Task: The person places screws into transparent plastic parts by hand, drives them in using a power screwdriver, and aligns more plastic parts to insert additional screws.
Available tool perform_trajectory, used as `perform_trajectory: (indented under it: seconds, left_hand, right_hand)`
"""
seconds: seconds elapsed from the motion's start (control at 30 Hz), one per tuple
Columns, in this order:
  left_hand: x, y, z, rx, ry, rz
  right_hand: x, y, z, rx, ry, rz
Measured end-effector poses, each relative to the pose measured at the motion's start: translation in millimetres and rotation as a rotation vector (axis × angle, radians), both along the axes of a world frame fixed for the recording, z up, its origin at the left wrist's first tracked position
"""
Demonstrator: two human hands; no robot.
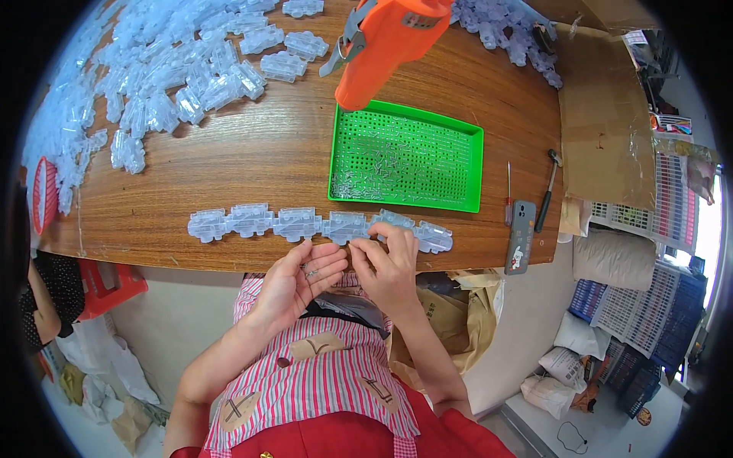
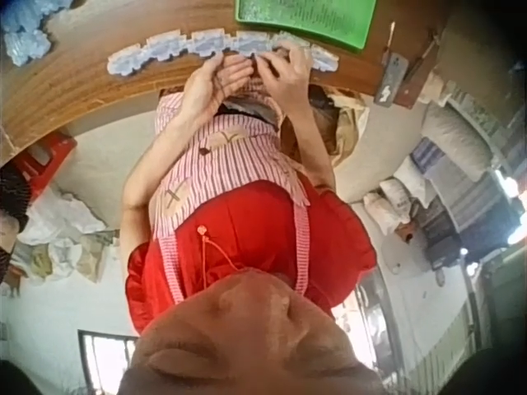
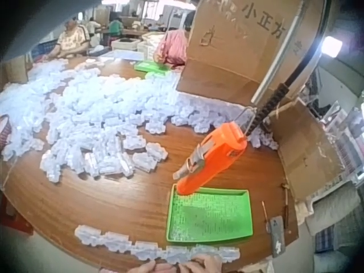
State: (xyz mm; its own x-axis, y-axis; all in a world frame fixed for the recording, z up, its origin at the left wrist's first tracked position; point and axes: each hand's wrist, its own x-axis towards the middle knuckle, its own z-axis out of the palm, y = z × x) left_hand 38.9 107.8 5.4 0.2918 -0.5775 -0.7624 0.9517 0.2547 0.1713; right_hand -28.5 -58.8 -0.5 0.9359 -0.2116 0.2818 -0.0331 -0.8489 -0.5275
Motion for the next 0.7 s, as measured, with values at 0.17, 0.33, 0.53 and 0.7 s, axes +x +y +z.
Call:
perform_trajectory:
  seconds: [0.17,0.33,0.53,0.7]
  left_hand:
    - [1,-3,-1,-0.019,-0.014,0.045]
    - [3,-4,-2,-0.034,-0.028,0.071]
    - [4,-5,-1,-0.019,-0.028,0.072]
    - [7,-5,6,-0.063,-0.05,0.033]
  right_hand:
    - [1,0,-4,-0.046,0.003,0.004]
    - [5,2,-3,-0.008,0.015,-0.017]
    - [7,2,-2,0.109,0.04,-0.092]
    - [4,5,8,0.193,0.031,-0.121]
